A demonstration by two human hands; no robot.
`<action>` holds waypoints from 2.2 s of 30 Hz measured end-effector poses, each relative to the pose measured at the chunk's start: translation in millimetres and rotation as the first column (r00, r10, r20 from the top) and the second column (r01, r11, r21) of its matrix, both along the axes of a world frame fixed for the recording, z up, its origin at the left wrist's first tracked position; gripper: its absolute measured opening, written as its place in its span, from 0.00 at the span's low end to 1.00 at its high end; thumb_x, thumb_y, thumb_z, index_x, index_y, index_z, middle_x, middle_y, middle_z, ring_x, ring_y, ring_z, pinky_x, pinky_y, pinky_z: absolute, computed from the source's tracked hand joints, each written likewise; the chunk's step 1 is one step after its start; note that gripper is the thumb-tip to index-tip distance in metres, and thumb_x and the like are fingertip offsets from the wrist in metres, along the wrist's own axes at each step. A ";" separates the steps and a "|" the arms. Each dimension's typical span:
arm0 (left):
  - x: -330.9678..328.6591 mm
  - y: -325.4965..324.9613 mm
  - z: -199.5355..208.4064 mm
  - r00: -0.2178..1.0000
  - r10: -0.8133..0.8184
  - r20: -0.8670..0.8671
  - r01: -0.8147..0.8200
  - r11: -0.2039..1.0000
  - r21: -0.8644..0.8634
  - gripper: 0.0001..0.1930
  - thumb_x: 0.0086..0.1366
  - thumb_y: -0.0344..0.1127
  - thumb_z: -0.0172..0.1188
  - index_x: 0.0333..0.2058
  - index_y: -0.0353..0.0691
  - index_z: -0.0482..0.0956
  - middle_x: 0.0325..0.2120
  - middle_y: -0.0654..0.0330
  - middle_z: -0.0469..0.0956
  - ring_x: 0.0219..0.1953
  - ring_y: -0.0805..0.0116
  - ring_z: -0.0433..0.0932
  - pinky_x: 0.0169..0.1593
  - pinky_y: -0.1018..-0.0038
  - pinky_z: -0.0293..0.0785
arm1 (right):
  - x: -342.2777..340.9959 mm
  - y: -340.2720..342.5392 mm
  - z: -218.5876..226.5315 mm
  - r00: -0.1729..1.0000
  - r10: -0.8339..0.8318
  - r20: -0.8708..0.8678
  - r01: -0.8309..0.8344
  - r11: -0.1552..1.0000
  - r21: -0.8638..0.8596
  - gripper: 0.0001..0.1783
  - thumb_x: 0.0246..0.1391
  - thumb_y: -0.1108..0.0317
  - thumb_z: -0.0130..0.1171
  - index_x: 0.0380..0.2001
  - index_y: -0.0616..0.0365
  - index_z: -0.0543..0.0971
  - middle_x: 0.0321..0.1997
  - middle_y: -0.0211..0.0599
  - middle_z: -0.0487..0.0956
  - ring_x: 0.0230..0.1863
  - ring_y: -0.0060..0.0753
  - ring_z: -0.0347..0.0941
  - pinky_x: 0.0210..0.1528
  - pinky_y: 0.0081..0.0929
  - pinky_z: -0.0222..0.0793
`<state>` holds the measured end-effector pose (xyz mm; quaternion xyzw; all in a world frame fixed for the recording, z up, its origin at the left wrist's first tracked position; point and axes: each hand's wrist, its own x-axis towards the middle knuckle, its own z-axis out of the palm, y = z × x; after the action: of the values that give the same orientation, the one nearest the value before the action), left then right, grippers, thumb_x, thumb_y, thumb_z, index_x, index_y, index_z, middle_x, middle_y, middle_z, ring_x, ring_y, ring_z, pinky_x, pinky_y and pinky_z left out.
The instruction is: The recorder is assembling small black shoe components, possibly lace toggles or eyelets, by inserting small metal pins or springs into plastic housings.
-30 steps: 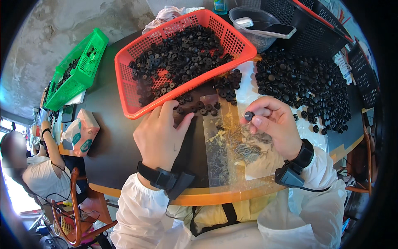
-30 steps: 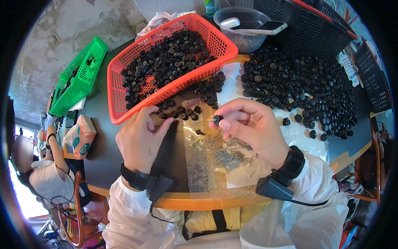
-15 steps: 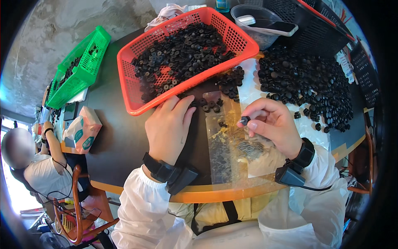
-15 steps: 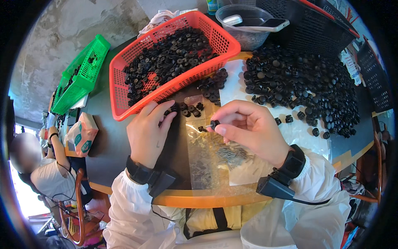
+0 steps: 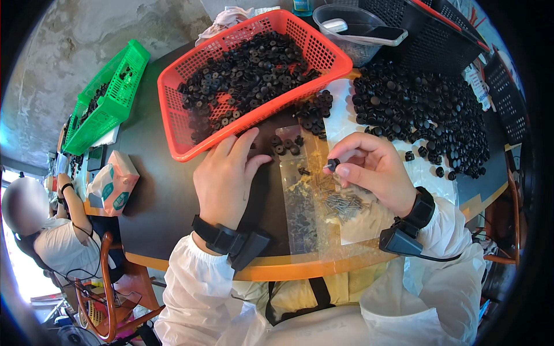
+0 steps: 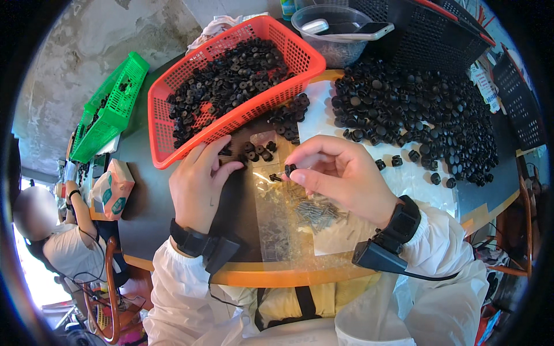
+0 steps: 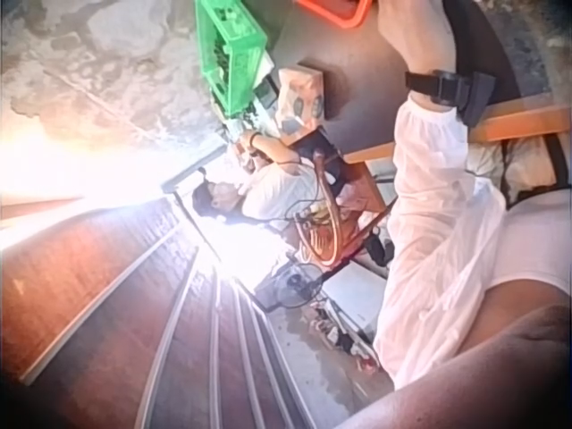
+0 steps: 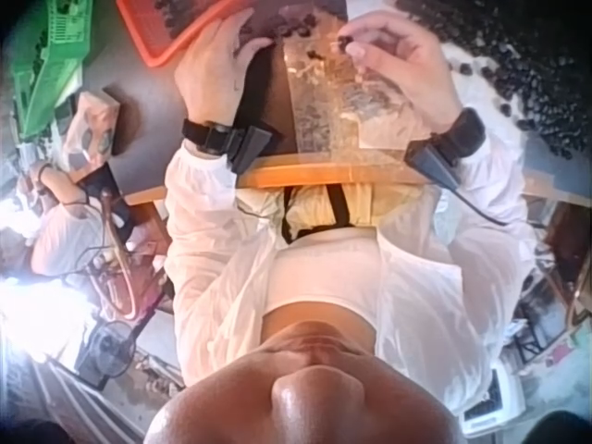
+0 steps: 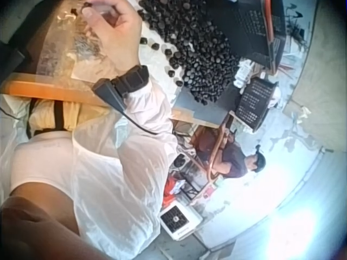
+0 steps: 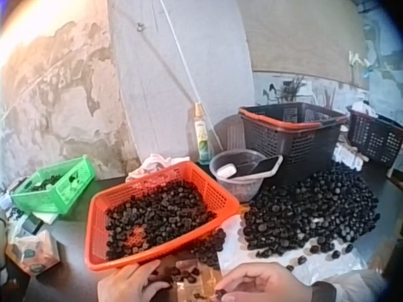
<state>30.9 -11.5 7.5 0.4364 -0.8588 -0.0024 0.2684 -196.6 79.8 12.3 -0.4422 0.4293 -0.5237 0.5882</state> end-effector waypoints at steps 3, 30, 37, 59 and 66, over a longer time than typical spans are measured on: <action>5.5 -2.9 -4.1 0.999 0.010 0.054 -0.008 0.999 -0.040 0.18 0.51 0.37 0.68 0.42 0.46 0.81 0.23 0.62 0.72 0.23 0.63 0.73 0.29 0.69 0.69 | 0.5 -0.4 -1.7 1.000 0.003 -0.016 -0.004 1.000 -0.012 0.10 0.56 0.73 0.60 0.42 0.62 0.77 0.38 0.32 0.80 0.39 0.18 0.76 0.39 0.16 0.71; -21.6 32.6 9.5 0.781 -0.222 -0.584 0.535 0.721 0.441 0.16 0.55 0.22 0.64 0.45 0.39 0.80 0.32 0.59 0.80 0.32 0.76 0.80 0.35 0.81 0.77 | 9.0 1.0 -5.1 1.000 0.005 0.021 -0.006 1.000 0.025 0.11 0.54 0.77 0.61 0.41 0.63 0.77 0.36 0.27 0.77 0.38 0.16 0.74 0.42 0.17 0.72; -20.8 29.1 -2.0 0.728 -0.039 -0.685 0.539 0.649 0.537 0.16 0.56 0.24 0.65 0.44 0.37 0.81 0.30 0.61 0.80 0.30 0.78 0.78 0.34 0.80 0.75 | 7.4 2.9 -3.9 0.998 0.021 -0.065 -0.027 0.996 -0.086 0.12 0.53 0.77 0.63 0.41 0.62 0.77 0.36 0.28 0.78 0.39 0.17 0.75 0.44 0.18 0.72; -18.0 28.3 2.8 0.558 0.164 -0.813 0.705 0.424 0.569 0.14 0.59 0.24 0.64 0.45 0.31 0.77 0.38 0.59 0.78 0.37 0.74 0.79 0.40 0.79 0.76 | 8.5 2.4 -4.1 0.874 -0.295 -0.387 0.082 0.874 -0.479 0.14 0.43 0.77 0.69 0.37 0.59 0.81 0.35 0.34 0.79 0.32 0.25 0.77 0.36 0.20 0.74; -18.3 29.1 1.0 0.596 0.090 -0.798 0.693 0.444 0.568 0.14 0.58 0.24 0.64 0.44 0.31 0.76 0.37 0.57 0.79 0.36 0.72 0.80 0.38 0.78 0.77 | 10.2 3.7 -1.3 0.801 -0.350 -0.486 0.054 0.851 -0.523 0.14 0.41 0.76 0.70 0.35 0.59 0.81 0.34 0.35 0.79 0.31 0.25 0.77 0.34 0.20 0.73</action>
<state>12.6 17.6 8.5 0.2838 -0.6217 -0.6497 0.3329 -186.5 83.5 11.0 -0.6595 0.4846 -0.5207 0.2430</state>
